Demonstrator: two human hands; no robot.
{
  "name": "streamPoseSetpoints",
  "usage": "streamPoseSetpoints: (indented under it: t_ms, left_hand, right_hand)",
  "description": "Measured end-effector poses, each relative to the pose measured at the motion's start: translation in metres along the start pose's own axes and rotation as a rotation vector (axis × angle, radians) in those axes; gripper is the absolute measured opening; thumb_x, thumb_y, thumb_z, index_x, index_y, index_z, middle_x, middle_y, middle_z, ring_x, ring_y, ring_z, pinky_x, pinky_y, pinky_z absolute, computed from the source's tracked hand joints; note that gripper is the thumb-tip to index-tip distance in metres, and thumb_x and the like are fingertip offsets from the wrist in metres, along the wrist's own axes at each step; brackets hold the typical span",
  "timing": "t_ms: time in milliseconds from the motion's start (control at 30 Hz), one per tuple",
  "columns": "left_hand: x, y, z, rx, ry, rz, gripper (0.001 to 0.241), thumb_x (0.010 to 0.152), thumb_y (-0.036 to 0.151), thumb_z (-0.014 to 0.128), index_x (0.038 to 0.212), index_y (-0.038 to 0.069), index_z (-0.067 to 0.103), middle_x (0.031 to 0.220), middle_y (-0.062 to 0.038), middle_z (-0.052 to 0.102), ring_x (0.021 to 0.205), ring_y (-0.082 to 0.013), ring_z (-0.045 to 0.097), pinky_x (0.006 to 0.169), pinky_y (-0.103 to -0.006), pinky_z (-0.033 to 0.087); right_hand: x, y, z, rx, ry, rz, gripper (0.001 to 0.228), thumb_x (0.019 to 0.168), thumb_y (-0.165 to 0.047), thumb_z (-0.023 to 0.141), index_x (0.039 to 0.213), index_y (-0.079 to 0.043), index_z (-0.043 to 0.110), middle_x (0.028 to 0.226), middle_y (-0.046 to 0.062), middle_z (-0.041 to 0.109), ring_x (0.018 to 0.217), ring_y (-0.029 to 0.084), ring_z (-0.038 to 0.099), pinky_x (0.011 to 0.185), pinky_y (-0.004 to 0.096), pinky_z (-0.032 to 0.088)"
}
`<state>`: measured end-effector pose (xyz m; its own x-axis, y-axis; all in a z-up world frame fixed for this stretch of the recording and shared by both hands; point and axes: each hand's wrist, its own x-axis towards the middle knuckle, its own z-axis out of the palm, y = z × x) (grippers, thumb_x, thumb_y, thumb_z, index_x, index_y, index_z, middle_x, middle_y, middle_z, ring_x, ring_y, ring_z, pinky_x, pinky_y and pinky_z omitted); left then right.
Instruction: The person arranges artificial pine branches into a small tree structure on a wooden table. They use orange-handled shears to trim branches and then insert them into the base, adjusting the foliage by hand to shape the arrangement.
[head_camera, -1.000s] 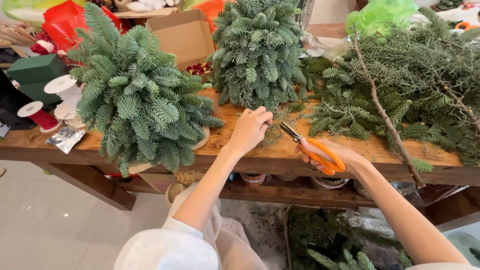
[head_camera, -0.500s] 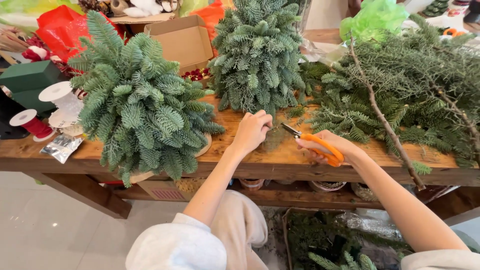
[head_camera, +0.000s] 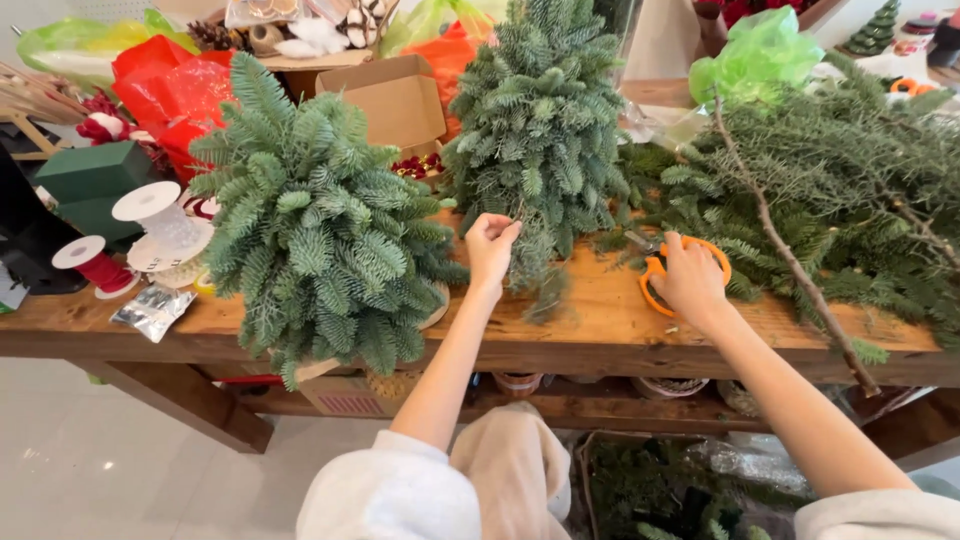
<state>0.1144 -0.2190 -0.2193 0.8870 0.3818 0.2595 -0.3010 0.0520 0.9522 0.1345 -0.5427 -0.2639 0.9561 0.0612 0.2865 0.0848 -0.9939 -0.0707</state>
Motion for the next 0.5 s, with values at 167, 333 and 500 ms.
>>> streamPoseSetpoints:
  t_ms: [167, 333, 500]
  left_hand:
    - [0.006, -0.015, 0.01, -0.049, 0.069, -0.037, 0.02, 0.083, 0.016, 0.076, 0.099, 0.007, 0.067, 0.088, -0.01, 0.07, 0.084, -0.0149, 0.062, 0.076, -0.0313, 0.05]
    - [0.004, -0.032, 0.007, -0.023, 0.114, -0.131, 0.019, 0.085, 0.019, 0.077, 0.099, 0.012, 0.067, 0.088, -0.006, 0.072, 0.081, -0.0126, 0.065, 0.071, -0.0305, 0.051]
    - [0.001, -0.033, 0.011, -0.064, 0.149, -0.172, 0.021, 0.083, 0.019, 0.077, 0.1, 0.011, 0.066, 0.09, -0.006, 0.071, 0.085, -0.0132, 0.064, 0.073, -0.0311, 0.05]
  right_hand:
    - [-0.017, -0.034, 0.023, -0.179, 0.184, -0.037, 0.035, 0.09, -0.041, 0.062, 0.115, -0.016, 0.06, 0.096, 0.013, 0.067, 0.098, 0.035, 0.07, 0.086, 0.045, 0.056]
    - [-0.034, -0.052, -0.019, -0.228, 0.06, 0.098, 0.016, 0.091, -0.032, 0.064, 0.102, -0.022, 0.069, 0.085, 0.008, 0.073, 0.085, 0.03, 0.075, 0.073, 0.04, 0.06]
    - [-0.081, -0.128, -0.113, 0.016, 0.17, -0.716, 0.038, 0.078, -0.028, 0.072, 0.116, -0.028, 0.071, 0.112, 0.009, 0.069, 0.115, 0.028, 0.06, 0.095, 0.042, 0.051]
